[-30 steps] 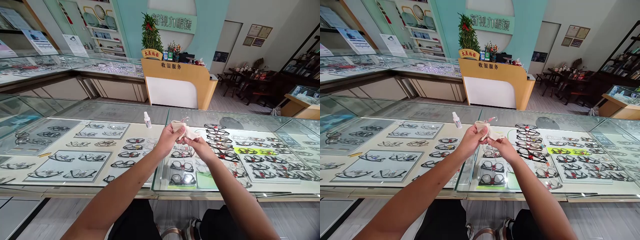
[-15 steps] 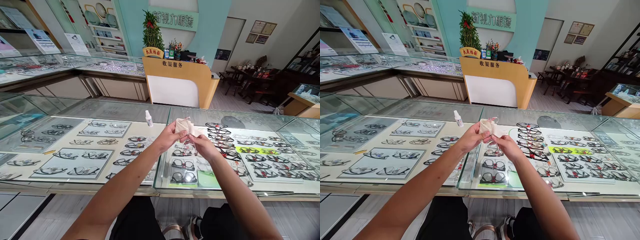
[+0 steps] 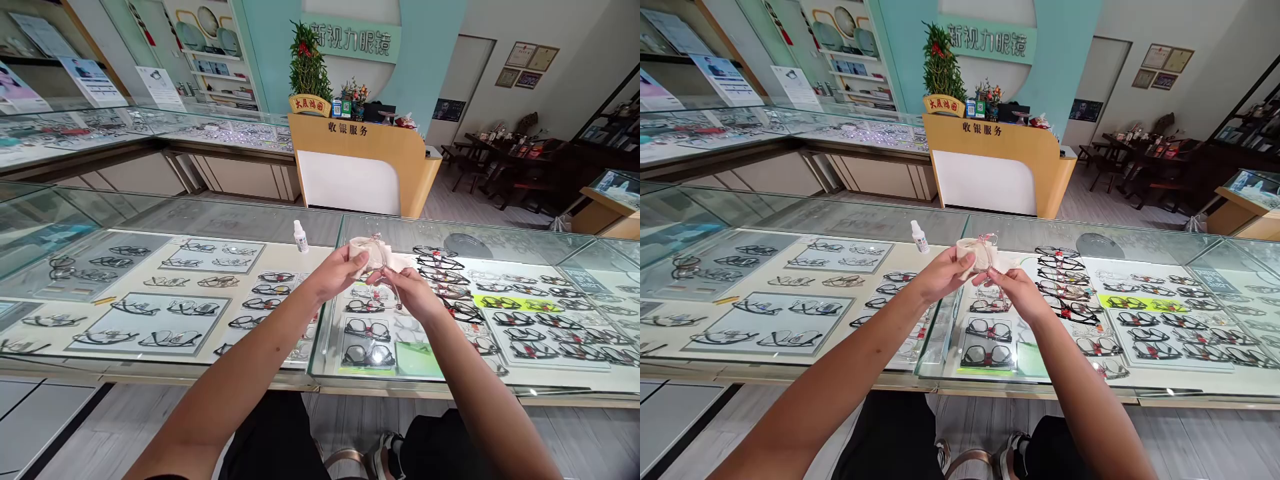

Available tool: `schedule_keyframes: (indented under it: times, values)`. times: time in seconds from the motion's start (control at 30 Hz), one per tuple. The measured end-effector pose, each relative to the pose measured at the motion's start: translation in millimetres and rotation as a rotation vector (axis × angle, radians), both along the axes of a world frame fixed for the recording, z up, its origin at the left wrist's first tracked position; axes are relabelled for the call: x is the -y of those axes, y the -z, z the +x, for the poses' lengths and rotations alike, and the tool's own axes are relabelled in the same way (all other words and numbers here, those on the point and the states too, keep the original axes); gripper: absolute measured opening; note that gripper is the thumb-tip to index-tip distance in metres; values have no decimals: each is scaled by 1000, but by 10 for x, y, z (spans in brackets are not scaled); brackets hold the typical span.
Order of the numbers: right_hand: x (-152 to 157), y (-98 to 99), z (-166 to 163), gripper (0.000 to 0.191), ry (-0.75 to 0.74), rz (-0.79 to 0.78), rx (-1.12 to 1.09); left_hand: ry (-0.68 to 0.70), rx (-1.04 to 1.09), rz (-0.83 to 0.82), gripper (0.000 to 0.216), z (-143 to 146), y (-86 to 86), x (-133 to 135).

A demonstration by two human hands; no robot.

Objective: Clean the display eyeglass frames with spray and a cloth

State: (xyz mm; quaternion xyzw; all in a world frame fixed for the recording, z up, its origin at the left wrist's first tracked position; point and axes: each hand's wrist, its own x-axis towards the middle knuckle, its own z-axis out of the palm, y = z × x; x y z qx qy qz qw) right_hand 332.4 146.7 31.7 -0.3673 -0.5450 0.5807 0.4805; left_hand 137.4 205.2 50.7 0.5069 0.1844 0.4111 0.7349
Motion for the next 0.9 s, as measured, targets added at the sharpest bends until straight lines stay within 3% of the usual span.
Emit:
schedule_keyframes:
  times: [0.1,0.33,0.47,0.6,0.77,0.9]
  values:
    - [-11,25,-11,39,-15,-2,-35,52,-6,39,67,-17,12,6]
    - [-9,123,-69,35,-38,33,29,-79,-23,102,47,116,61,68]
    - [-16,114,-58,37,-13,8,37,-138,20,-37,50,102,70,20]
    - [-49,58,-42,38,21,11,-8,-86,83,-177,32,38,55,-32]
    - [-44,-47,-18,37,18,34,-126,-94,156,-237,22,-1,19,-63]
    - [-17,-120,128,35,125,69,-159,-141,124,-254,19,-59,-3,-115]
